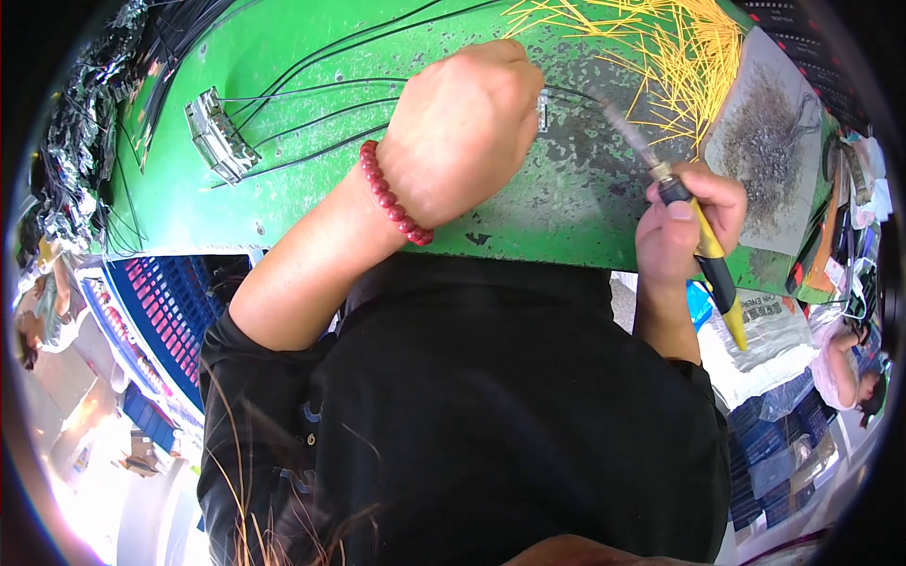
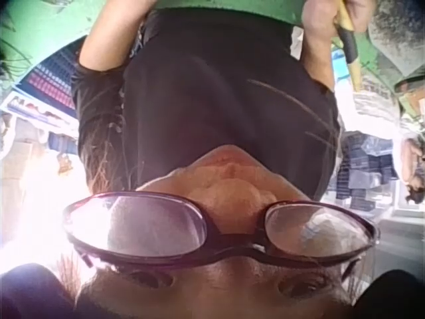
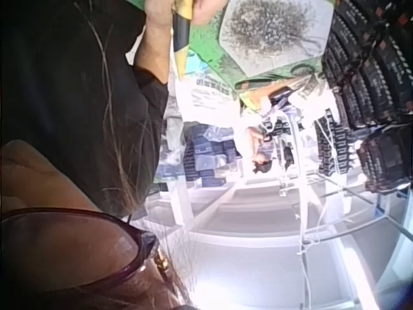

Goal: Soldering wires onto circuit boards and assembling them into toy car chassis.

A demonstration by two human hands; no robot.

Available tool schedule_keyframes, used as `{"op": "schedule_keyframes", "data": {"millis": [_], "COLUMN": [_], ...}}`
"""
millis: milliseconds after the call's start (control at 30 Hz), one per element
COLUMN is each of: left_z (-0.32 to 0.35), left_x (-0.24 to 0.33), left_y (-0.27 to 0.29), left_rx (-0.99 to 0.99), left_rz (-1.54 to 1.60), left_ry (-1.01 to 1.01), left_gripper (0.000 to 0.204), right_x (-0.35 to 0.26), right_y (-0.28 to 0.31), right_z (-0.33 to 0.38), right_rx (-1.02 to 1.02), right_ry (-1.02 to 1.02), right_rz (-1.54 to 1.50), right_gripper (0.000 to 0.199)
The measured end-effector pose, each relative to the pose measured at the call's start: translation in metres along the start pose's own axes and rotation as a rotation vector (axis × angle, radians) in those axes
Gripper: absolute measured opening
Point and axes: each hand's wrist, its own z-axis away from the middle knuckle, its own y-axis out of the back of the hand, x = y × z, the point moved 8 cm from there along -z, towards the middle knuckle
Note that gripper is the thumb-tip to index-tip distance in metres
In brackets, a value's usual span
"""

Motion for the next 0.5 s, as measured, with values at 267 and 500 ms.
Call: {"op": "schedule_keyframes", "data": {"millis": [267, 500], "left_z": [-0.001, -0.001], "left_x": [0.003, 0.002], "left_y": [0.003, 0.005], "left_rx": [-0.044, -0.060], "left_rz": [-0.014, 0.070], "left_ry": [-0.022, 0.004], "left_gripper": [0.009, 0.010], "right_x": [0.000, 0.005], "right_y": [-0.005, -0.044], "right_z": [-0.021, -0.044], "right_rx": [-0.100, -0.289], "right_ry": [-0.186, 0.094], "right_rz": [0.334, 0.611], "right_gripper": [0.023, 0.040]}}
